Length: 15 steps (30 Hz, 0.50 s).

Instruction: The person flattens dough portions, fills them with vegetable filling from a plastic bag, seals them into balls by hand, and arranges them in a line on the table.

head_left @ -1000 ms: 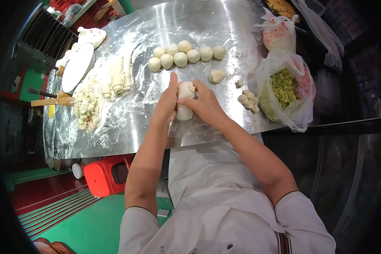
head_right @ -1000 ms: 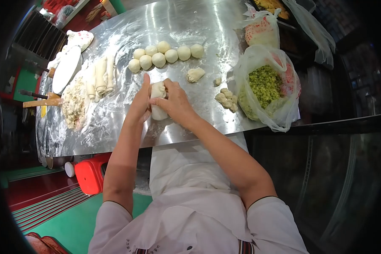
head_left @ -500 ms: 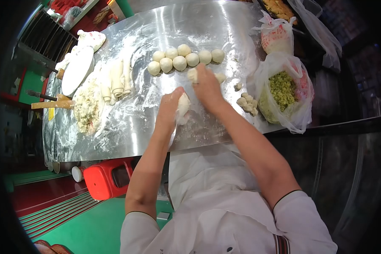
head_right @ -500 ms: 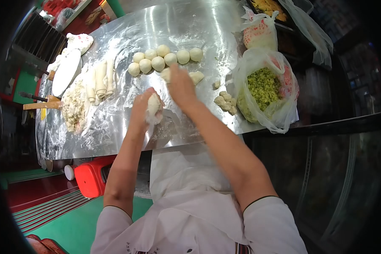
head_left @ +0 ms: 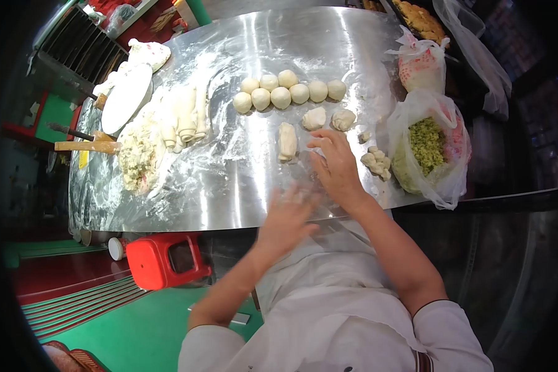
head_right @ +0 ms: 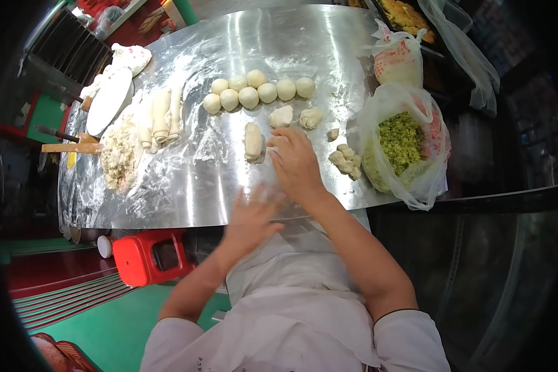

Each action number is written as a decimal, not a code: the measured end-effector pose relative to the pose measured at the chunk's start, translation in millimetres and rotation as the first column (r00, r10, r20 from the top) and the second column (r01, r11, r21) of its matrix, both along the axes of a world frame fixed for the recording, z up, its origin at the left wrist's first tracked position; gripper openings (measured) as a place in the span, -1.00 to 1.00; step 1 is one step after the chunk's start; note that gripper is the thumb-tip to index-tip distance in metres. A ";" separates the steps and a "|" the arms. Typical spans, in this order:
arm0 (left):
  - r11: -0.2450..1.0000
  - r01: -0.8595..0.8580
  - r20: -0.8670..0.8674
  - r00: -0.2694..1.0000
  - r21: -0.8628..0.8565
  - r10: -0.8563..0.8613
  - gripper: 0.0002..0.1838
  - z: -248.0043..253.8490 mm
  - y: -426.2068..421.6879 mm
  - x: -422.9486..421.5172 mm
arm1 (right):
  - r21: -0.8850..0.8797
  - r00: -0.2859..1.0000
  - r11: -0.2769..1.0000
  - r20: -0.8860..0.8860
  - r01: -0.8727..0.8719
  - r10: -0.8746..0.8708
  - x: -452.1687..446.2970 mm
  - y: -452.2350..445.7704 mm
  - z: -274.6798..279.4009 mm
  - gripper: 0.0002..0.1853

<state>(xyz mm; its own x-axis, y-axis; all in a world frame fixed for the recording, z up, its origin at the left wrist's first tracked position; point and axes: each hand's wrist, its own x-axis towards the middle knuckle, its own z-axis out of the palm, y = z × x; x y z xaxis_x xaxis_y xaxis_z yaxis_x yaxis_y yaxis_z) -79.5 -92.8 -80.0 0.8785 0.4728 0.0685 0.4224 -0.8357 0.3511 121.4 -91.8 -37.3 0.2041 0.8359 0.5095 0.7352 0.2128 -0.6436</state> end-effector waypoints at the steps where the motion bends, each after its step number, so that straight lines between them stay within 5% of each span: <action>1: 0.995 -0.092 -0.041 0.995 0.045 0.094 -0.25 1.7 21.5 -30.4 | -0.044 0.999 0.999 -0.044 0.019 -0.021 3.7 -5.1 -7.0 -0.79; 4: 0.876 -0.320 -0.178 0.898 0.360 0.402 -0.39 -16.8 111.2 -147.4 | -0.033 0.991 0.999 0.134 -0.012 0.016 18.7 -5.3 -0.9 -0.78; 5: 0.803 -0.519 -0.055 0.829 0.293 0.556 -0.48 -30.9 134.6 -183.3 | -0.029 0.992 0.999 0.127 -0.016 0.020 15.4 -1.0 -0.4 -0.78; 6: 0.697 -0.686 0.066 0.721 0.206 0.690 -0.56 -34.3 155.0 -199.7 | -0.287 0.994 0.956 0.111 0.051 -0.020 11.8 11.5 0.5 -0.72; 7: 0.702 -0.679 0.072 0.728 0.217 0.682 -0.56 -17.0 157.3 -183.8 | -0.530 0.992 0.840 0.106 0.115 -0.069 8.4 22.5 0.5 -0.64; 9: 0.810 -0.575 0.212 0.811 0.115 0.545 -0.64 24.4 129.8 -121.1 | -0.566 0.985 0.812 0.163 0.142 -0.058 -12.6 44.7 -5.9 -0.58; 12: 0.760 -0.482 0.373 0.672 -0.436 0.640 -0.63 18.9 108.0 -36.8 | -0.544 0.984 0.821 0.140 0.172 -0.113 -29.7 68.2 -32.7 -0.55; 14: 0.522 -0.328 0.265 0.584 -0.787 0.767 -0.53 2.9 103.3 3.1 | -0.502 0.982 0.846 0.047 0.180 -0.181 -32.0 67.5 -38.2 -0.58; 15: 0.400 -0.187 0.243 0.547 -0.897 0.801 -0.47 -5.4 102.0 18.5 | -0.424 0.970 0.901 -0.166 0.092 -0.177 -32.3 61.3 -35.4 -0.61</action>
<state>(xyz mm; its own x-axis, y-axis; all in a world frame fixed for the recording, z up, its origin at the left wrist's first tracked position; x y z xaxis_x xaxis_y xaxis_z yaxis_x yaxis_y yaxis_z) -61.0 9.1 -85.5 0.3358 0.9234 -0.1857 0.1009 0.1608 0.9818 89.2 -30.5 -72.7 0.3894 0.9188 0.0648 0.5880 -0.1938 -0.7853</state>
